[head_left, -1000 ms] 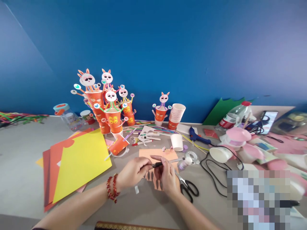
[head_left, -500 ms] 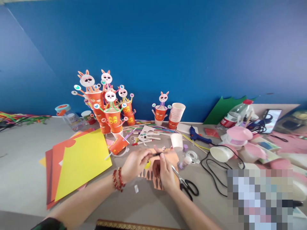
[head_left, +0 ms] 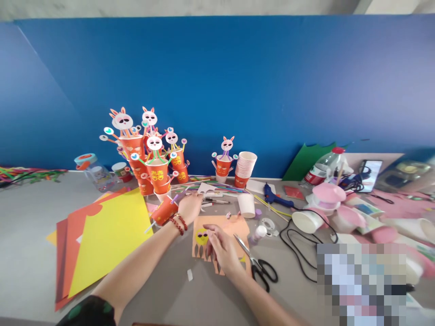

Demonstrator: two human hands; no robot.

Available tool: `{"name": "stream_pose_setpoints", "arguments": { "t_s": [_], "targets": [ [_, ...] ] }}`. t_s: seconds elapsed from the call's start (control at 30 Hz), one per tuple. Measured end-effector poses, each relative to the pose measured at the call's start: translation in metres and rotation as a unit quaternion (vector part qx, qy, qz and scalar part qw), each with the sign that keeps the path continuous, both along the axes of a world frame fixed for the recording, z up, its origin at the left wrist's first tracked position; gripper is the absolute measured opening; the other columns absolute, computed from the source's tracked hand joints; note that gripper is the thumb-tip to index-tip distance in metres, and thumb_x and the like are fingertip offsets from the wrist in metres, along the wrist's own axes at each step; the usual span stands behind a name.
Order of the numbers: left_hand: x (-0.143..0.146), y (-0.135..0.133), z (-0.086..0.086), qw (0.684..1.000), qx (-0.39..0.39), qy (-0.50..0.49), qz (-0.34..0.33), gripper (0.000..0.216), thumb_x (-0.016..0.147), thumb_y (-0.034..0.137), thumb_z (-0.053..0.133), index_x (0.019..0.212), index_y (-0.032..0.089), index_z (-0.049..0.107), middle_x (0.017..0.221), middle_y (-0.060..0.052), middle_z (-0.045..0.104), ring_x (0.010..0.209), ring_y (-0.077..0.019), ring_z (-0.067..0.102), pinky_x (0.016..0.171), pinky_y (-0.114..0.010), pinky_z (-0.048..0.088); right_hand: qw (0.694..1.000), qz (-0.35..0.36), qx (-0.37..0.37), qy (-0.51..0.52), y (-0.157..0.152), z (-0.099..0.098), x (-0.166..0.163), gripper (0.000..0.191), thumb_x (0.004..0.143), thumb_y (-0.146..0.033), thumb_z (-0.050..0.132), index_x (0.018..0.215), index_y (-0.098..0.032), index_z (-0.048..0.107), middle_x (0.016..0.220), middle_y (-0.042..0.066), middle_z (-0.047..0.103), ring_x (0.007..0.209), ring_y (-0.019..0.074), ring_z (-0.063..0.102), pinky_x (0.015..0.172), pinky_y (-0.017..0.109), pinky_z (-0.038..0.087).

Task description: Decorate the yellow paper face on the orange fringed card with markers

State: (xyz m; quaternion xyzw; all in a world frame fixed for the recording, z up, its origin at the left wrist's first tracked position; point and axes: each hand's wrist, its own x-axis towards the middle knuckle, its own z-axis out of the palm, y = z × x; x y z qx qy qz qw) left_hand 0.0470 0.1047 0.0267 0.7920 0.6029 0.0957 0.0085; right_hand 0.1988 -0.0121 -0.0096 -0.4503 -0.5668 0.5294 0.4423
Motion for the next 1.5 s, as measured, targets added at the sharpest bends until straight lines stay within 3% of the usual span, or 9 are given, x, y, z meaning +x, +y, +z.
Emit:
{"name": "stream_pose_setpoints", "arguments": {
  "t_s": [0.17,0.37,0.67,0.9,1.0,1.17,1.27,1.4,1.5],
  "targets": [
    [-0.007,-0.004,0.002,1.0,-0.001,0.002,-0.018,0.027,0.101,0.016,0.044,0.115,0.017,0.067,0.123,-0.013,0.063,0.101,-0.0223,0.068,0.087,-0.032,0.055,1.0,0.013,-0.009,-0.002,-0.001,0.002,-0.001,0.055,0.095,-0.064,0.048,0.112,-0.015,0.066,0.053,-0.004,0.058,0.041,0.0113,0.049,0.043,0.021,0.035],
    [-0.002,-0.013,-0.004,0.999,-0.011,-0.004,-0.04,0.019,0.099,0.02,0.052,0.109,0.017,0.068,0.126,-0.015,0.06,0.112,-0.0277,0.063,0.09,-0.037,0.054,1.0,-0.005,0.002,-0.001,0.0,0.006,0.001,0.04,0.092,-0.055,0.057,0.094,-0.018,0.07,0.054,-0.004,0.056,0.045,0.0118,0.051,0.046,0.022,0.038],
    [-0.004,-0.005,-0.012,0.997,-0.02,-0.035,-0.07,0.017,0.089,0.011,0.055,0.095,0.016,0.071,0.112,-0.015,0.065,0.115,-0.0316,0.058,0.093,-0.041,0.053,0.995,-0.086,-0.004,0.058,0.007,0.014,0.012,0.048,0.087,-0.063,0.063,0.092,-0.016,0.069,0.05,-0.004,0.053,0.041,0.0103,0.042,0.041,0.022,0.03],
    [-0.003,0.0,-0.011,0.981,0.004,-0.155,-0.117,0.007,0.08,0.012,0.069,0.079,0.018,0.069,0.097,-0.01,0.069,0.107,-0.03,0.062,0.097,-0.041,0.05,0.993,-0.094,-0.006,0.074,0.007,0.015,0.011,0.047,0.085,-0.062,0.066,0.09,-0.016,0.07,0.052,-0.003,0.055,0.044,0.0117,0.047,0.041,0.023,0.031],
    [-0.001,0.004,-0.005,0.962,0.021,-0.238,-0.128,0.003,0.087,0.019,0.067,0.089,0.018,0.069,0.097,-0.006,0.072,0.099,-0.0229,0.067,0.093,-0.035,0.052,0.99,-0.117,-0.004,0.076,0.006,0.017,0.012,0.047,0.085,-0.062,0.066,0.093,-0.016,0.07,0.053,-0.003,0.054,0.043,0.0107,0.045,0.04,0.022,0.031],
    [0.003,0.005,-0.003,0.934,0.056,-0.338,-0.104,0.023,0.102,0.023,0.044,0.106,0.015,0.065,0.101,-0.007,0.074,0.09,-0.0176,0.071,0.079,-0.027,0.056,0.986,-0.131,-0.015,0.1,0.008,0.018,0.013,0.046,0.083,-0.059,0.068,0.1,-0.016,0.068,0.056,-0.004,0.055,0.041,0.0082,0.041,0.038,0.02,0.03],
    [0.007,-0.002,-0.006,0.932,0.059,-0.338,-0.117,0.018,0.1,0.021,0.047,0.103,0.018,0.065,0.102,-0.005,0.074,0.092,-0.0173,0.07,0.081,-0.027,0.056,0.982,-0.143,-0.017,0.12,0.011,0.015,0.014,0.045,0.082,-0.055,0.069,0.105,-0.016,0.064,0.061,-0.005,0.058,0.041,0.0067,0.039,0.038,0.019,0.029],
    [0.015,-0.008,-0.01,0.945,0.07,-0.288,-0.139,0.02,0.096,0.014,0.051,0.108,0.018,0.066,0.11,-0.009,0.07,0.108,-0.0225,0.064,0.096,-0.037,0.052,0.983,-0.136,-0.026,0.119,0.013,0.013,0.015,0.042,0.083,-0.053,0.069,0.101,-0.016,0.065,0.062,-0.004,0.057,0.042,0.0066,0.039,0.039,0.019,0.028],
    [0.025,-0.007,-0.011,0.955,0.058,-0.22,-0.192,0.022,0.092,0.016,0.059,0.112,0.018,0.068,0.118,-0.01,0.066,0.117,-0.0258,0.057,0.104,-0.042,0.047,0.987,-0.113,-0.034,0.106,0.011,0.012,0.014,0.041,0.083,-0.055,0.068,0.094,-0.016,0.066,0.058,-0.004,0.056,0.043,0.0076,0.039,0.04,0.02,0.027]
  ]
}}
